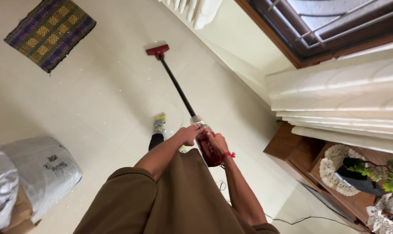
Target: The person vacuums the floor, moving around a table and television stand, and switches the vacuum head.
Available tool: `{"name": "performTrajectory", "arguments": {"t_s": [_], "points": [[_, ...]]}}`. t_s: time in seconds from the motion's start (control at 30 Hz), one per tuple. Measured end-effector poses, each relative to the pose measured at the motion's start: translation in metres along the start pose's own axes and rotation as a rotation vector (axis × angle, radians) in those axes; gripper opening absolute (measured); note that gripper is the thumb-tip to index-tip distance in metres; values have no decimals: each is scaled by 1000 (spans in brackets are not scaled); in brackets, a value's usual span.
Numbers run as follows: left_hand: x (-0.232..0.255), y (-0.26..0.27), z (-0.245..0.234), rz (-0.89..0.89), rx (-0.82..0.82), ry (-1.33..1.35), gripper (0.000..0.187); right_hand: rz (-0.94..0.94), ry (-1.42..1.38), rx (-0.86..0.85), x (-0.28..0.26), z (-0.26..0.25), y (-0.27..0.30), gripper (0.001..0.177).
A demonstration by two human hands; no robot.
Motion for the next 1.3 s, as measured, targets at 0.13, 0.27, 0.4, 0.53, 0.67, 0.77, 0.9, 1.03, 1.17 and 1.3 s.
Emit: {"name": "performTrajectory", "arguments": {"t_s": [0.13, 0.27, 0.4, 0.53, 0.67, 0.77, 0.9, 1.03, 1.17, 1.3], "points": [[-22, -2, -20, -12, 5, -9, 109, -32, 28, -3, -32, 6, -20, 51], [-42, -3, -39, -30, -1, 0, 108, -2, 50, -2, -55, 11, -34, 52], [-62, -2, -55, -45, 4, -6, 105, 13, -67, -37, -80, 23, -40, 44], [-81, 6, -76, -92, 31, 48, 104, 17, 4, -39, -106, 33, -50, 55], [-96, 11, -91, -134, 26, 93, 102, -13, 36, -46, -131, 38, -68, 53], [-99, 14, -94, -150, 108, 110, 95, -16, 29, -68, -138, 40, -70, 53], [-92, 18, -103, -182, 129, 170, 86, -30, 28, -75, -140, 33, -69, 52], [-80, 7, -91, -189, 195, 205, 80, -13, 77, -64, -125, 20, -68, 50], [-56, -2, -77, -190, 292, 175, 87, -16, 73, -107, -99, 4, -68, 49], [-18, -2, -63, -205, 291, 85, 116, -80, 88, -167, -65, -22, -72, 49]]}}
Point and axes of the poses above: each hand's wrist, its own y-axis away from the middle knuckle, its own z-axis out of the palm, x = y × z, the point moved 6 cm from there along -y, towards the middle knuckle, and after that the axes turned 5 degrees about -x, right-handed, at the moved point
